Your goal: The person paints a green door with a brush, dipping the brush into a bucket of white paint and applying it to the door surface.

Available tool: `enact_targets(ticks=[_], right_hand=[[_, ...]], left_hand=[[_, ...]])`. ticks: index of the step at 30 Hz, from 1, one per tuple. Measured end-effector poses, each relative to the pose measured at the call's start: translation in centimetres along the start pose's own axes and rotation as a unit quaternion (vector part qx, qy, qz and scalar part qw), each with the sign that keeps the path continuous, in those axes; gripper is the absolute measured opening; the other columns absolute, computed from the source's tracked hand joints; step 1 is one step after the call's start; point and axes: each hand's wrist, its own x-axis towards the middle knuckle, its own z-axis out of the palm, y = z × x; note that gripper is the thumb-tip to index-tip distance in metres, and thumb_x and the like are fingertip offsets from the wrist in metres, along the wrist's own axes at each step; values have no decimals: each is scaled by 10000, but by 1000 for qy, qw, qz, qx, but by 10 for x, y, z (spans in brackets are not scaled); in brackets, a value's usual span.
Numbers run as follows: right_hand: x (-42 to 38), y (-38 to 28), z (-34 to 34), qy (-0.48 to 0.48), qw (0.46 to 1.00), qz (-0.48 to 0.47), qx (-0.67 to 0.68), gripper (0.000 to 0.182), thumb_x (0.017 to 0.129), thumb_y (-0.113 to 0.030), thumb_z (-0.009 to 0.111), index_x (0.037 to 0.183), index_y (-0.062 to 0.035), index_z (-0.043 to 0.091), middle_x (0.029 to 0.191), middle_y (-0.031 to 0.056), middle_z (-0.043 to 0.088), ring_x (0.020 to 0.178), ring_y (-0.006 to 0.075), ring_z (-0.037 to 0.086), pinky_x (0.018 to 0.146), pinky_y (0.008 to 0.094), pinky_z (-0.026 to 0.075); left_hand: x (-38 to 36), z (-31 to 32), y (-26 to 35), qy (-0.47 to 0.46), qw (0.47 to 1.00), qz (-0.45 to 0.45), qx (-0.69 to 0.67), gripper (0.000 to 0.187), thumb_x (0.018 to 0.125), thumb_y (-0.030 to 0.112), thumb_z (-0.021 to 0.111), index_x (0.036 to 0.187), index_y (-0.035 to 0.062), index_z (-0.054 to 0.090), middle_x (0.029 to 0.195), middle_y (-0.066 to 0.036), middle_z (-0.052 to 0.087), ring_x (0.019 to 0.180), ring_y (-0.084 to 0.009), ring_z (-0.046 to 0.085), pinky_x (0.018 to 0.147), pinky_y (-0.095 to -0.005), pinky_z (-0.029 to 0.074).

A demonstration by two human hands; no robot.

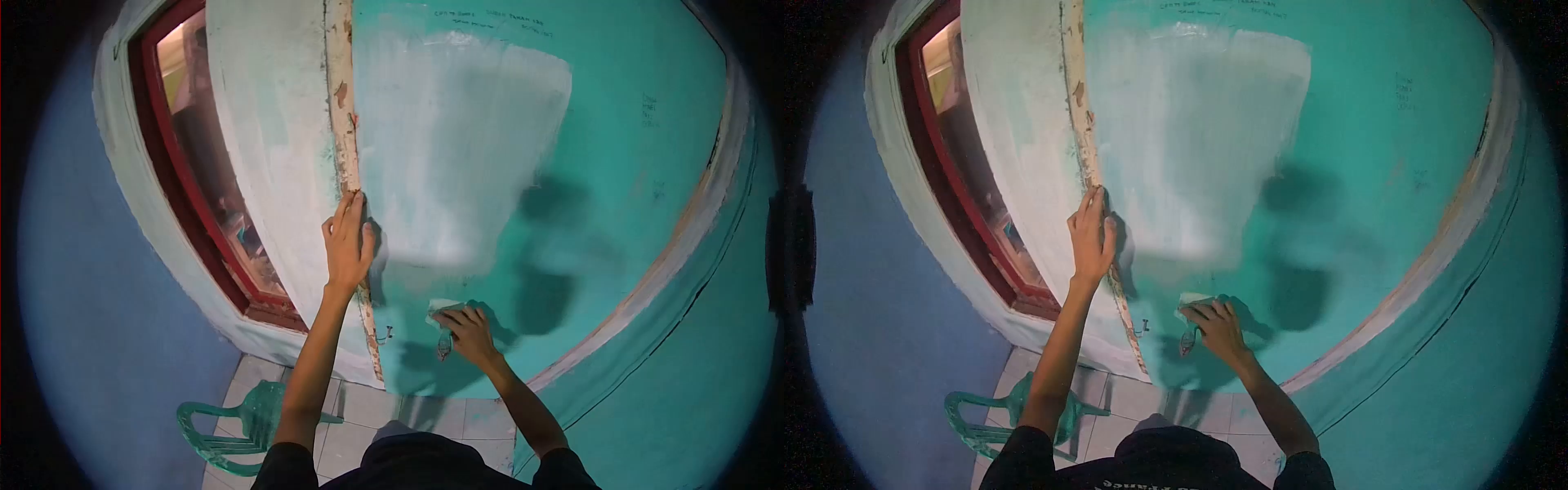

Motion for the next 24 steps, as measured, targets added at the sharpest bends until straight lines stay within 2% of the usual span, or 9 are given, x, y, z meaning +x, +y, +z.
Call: enact_targets(ticks=[3, 5, 8, 11, 13, 15, 18, 21, 24], right_hand=[[52, 5, -53, 37, 999, 8, 4, 782, 668, 45, 723, 1384, -254, 630, 1335, -27, 635, 1055, 265, 559, 908, 443, 411], [97, 5, -102, 104, 994, 16, -2, 771, 640, 59, 700, 1351, -238, 655, 1330, -14, 635, 1079, 263, 561, 900, 437, 410], [130, -1, -121, 257, 963, -36, -74, 677, 676, 53, 663, 1288, -234, 696, 1338, -23, 630, 1037, 251, 580, 879, 416, 413], [105, -2, -70, 231, 966, -24, -115, 643, 705, 37, 666, 1289, -231, 692, 1304, -30, 644, 1006, 246, 586, 877, 404, 419], [61, -12, -22, 151, 982, -13, -110, 628, 729, 35, 672, 1294, -237, 685, 1264, -38, 655, 1004, 230, 575, 885, 395, 424], [24, -27, 4, 26, 999, -19, -16, 613, 749, 30, 673, 1300, -240, 677, 1234, -40, 665, 1006, 221, 564, 896, 402, 426], [26, -17, 27, 9, 1000, -17, 11, 616, 743, 33, 680, 1299, -232, 673, 1224, -37, 672, 1022, 219, 555, 898, 414, 424], [108, -20, -43, 73, 997, -7, 16, 595, 738, 30, 685, 1281, -212, 681, 1225, -25, 680, 999, 233, 562, 881, 430, 423], [166, -25, -103, 180, 982, -55, -31, 572, 754, 13, 680, 1275, -223, 690, 1288, -38, 673, 1009, 242, 583, 851, 422, 423]], left_hand=[[2, -1, -1, 2, 1000, 9, -1, 541, 985, 151, 533, 1493, -22, 468, 1493, -236, 503, 1367, -334, 474, 1092, -436, 316], [2, -2, 1, -3, 1000, -11, -15, 535, 984, 147, 531, 1488, -22, 473, 1504, -239, 491, 1359, -333, 479, 1093, -437, 316], [0, -3, -2, -8, 1000, -4, -7, 530, 983, 146, 529, 1484, -21, 477, 1515, -236, 481, 1356, -329, 482, 1089, -435, 317], [5, -4, 0, -6, 1000, 4, -16, 545, 968, 128, 536, 1490, -16, 474, 1498, -225, 508, 1383, -304, 468, 1074, -436, 321], [3, -7, -1, -7, 1000, -2, -20, 561, 953, 111, 545, 1495, -13, 471, 1481, -216, 533, 1410, -282, 453, 1063, -434, 324], [4, -9, -4, -20, 1000, 9, -16, 557, 954, 102, 536, 1497, -8, 472, 1483, -216, 531, 1413, -287, 453, 1066, -439, 325], [5, -13, -6, -32, 999, 11, -20, 556, 955, 96, 531, 1498, -4, 472, 1479, -216, 535, 1403, -291, 466, 1066, -439, 332], [6, -17, -10, -25, 998, 25, -45, 550, 952, 84, 525, 1493, -1, 479, 1482, -213, 532, 1386, -297, 486, 1064, -435, 341], [11, -21, -12, -39, 997, 30, -52, 550, 941, 64, 522, 1486, -2, 485, 1477, -219, 533, 1378, -312, 496, 1067, -432, 348]])
